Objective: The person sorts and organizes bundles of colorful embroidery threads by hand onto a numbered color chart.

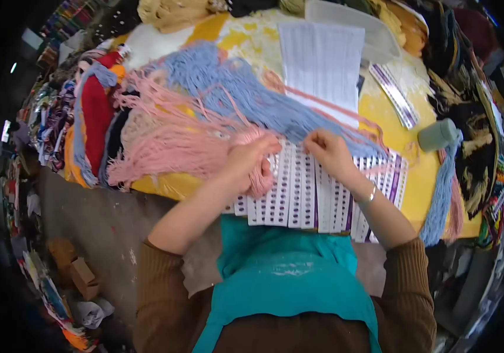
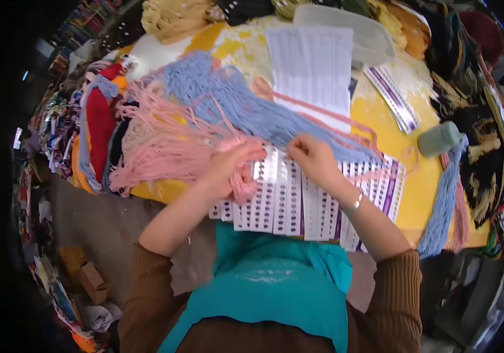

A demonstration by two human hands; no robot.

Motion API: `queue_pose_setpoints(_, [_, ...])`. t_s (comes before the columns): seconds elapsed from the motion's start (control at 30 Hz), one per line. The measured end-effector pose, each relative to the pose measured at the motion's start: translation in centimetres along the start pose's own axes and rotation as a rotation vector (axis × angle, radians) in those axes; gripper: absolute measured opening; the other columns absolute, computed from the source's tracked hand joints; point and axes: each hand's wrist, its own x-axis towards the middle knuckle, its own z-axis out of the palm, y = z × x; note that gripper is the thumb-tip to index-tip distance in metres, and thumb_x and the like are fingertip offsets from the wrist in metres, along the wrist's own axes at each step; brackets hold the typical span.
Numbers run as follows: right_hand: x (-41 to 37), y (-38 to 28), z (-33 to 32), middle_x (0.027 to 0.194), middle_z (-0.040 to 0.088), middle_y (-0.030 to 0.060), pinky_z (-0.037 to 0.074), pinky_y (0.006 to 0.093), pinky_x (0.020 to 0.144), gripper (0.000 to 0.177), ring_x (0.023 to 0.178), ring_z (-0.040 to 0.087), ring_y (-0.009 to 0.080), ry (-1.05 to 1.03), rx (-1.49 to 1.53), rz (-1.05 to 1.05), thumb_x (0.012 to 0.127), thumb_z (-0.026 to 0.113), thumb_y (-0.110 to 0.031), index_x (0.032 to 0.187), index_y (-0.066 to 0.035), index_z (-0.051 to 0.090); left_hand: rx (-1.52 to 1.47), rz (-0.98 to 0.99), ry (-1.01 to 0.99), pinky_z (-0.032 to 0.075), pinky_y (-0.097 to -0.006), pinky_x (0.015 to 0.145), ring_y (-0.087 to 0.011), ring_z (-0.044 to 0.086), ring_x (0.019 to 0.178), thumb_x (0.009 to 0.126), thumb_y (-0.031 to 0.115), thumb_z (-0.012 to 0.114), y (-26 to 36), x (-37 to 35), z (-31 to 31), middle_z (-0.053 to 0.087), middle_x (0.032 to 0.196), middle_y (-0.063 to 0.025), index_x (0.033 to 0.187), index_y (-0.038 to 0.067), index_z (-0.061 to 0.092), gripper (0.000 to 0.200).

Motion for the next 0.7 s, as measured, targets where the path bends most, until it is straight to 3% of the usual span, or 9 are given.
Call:
queue_pose_setpoints(0.2, [-0.8,-0.1,0.8,0.078,0.068,0.0086,0.049,0.0273,0.066,0.014,0.071,0.062,0.0107,0.022,0.004,0.040,0.090,0.063,-0.011,0.092,0.002,0.063,0.055,-0.011,-0.026,0.049,-0.0292,0.048,-0.0113,0.052,0.055,0.089,0.027,0.062,-0.5,0.1,0.7,0.063,0.119,-0.0160,0.115,-0.006,0.059,0.042])
queue_pose_setpoints(0.43, [-0.9,0.9,0.8,0.082,0.068,0.0076,0.049,0.0251,0.069,0.015,0.075,0.061,0.0091,0.039,0.047,0.015,0.091,0.063,-0.011,0.097,0.002,0.064,0.148,-0.086,-0.051,0.047,-0.0262,0.049,-0.0098,0.048,0.053,0.092,0.029,0.058,-1.1,0.7,1.9,0.065,0.096,-0.0112,0.114,-0.004,0.060,0.040])
queue_pose_setpoints(0.53, [-1.2,-0.1,0.6,0.084,0.069,0.0074,0.049,0.0251,0.070,0.015,0.076,0.061,0.0086,0.013,0.068,0.063,0.091,0.063,-0.011,0.098,0.002,0.064,0.279,-0.039,-0.036,0.043,-0.0241,0.048,-0.0086,0.046,0.052,0.092,0.024,0.058,-1.7,2.3,2.0,0.064,0.082,-0.0066,0.108,-0.001,0.062,0.030])
queue_pose_setpoints(0.63, [-1.4,-0.2,0.5,0.087,0.069,0.0069,0.050,0.0247,0.070,0.015,0.076,0.061,0.0079,-0.001,0.109,0.081,0.091,0.062,-0.010,0.099,0.002,0.065,0.510,0.190,-0.111,0.047,-0.0213,0.053,-0.0080,0.059,0.065,0.092,0.012,0.059,-1.6,1.7,3.0,0.065,0.084,-0.0067,0.106,-0.001,0.062,0.019])
queue_pose_setpoints(0.7, [-1.5,0.1,0.4,0.091,0.070,0.0077,0.050,0.0245,0.070,0.015,0.076,0.061,0.0079,0.001,0.162,0.077,0.091,0.062,-0.010,0.099,0.002,0.064,0.472,0.272,-0.075,0.042,-0.0228,0.050,-0.0075,0.053,0.058,0.089,0.008,0.059,-3.3,3.4,3.2,0.061,0.076,-0.0036,0.103,0.000,0.062,0.017])
